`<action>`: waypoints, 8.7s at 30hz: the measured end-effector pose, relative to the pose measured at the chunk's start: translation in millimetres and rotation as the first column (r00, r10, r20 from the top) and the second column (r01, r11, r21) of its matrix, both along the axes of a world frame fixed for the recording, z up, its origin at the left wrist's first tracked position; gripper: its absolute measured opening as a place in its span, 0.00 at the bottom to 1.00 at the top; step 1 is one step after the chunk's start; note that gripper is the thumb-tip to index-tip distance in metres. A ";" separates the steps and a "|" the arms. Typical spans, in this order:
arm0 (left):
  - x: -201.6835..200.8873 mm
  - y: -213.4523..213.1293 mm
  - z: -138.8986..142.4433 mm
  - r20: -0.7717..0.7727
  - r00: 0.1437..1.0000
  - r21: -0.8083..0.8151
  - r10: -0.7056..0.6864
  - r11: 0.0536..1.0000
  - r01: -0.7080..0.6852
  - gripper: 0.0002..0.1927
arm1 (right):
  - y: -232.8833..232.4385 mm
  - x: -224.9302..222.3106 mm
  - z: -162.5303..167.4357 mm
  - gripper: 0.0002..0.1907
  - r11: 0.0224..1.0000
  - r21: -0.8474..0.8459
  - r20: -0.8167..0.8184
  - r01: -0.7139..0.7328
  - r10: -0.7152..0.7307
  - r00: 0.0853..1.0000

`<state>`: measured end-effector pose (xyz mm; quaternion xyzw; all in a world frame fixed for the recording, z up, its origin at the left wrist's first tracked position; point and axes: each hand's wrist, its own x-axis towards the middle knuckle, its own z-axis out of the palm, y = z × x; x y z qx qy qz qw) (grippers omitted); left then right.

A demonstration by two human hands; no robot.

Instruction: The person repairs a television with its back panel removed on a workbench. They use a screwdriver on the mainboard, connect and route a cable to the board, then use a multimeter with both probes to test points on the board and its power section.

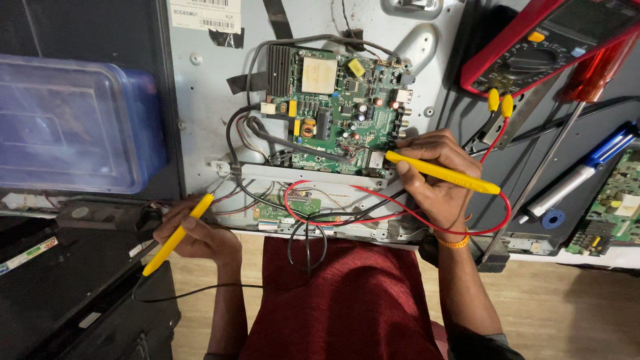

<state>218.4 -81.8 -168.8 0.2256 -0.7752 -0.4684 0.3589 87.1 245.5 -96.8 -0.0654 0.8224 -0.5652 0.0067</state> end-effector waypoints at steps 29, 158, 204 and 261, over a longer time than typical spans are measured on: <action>9.0 -0.4 -2.1 -0.004 1.000 0.053 0.010 0.999 -0.010 0.19 | 0.5 4.6 6.2 0.07 1.000 -0.004 0.002 -0.005 0.005 1.000; 4.4 -0.2 0.8 0.049 0.999 0.013 0.018 1.000 -0.019 0.18 | -2.2 -4.4 6.2 0.07 1.000 0.020 0.038 -0.021 0.020 0.999; 6.2 -2.5 -1.0 0.076 0.997 -0.047 0.026 0.999 -0.022 0.18 | -3.2 -1.6 8.5 0.07 0.999 0.035 0.041 -0.013 0.012 0.999; 4.2 -0.4 -0.7 0.057 0.998 -0.028 0.035 0.999 -0.033 0.18 | -1.5 0.6 1.3 0.08 0.999 0.040 0.007 -0.025 0.025 1.000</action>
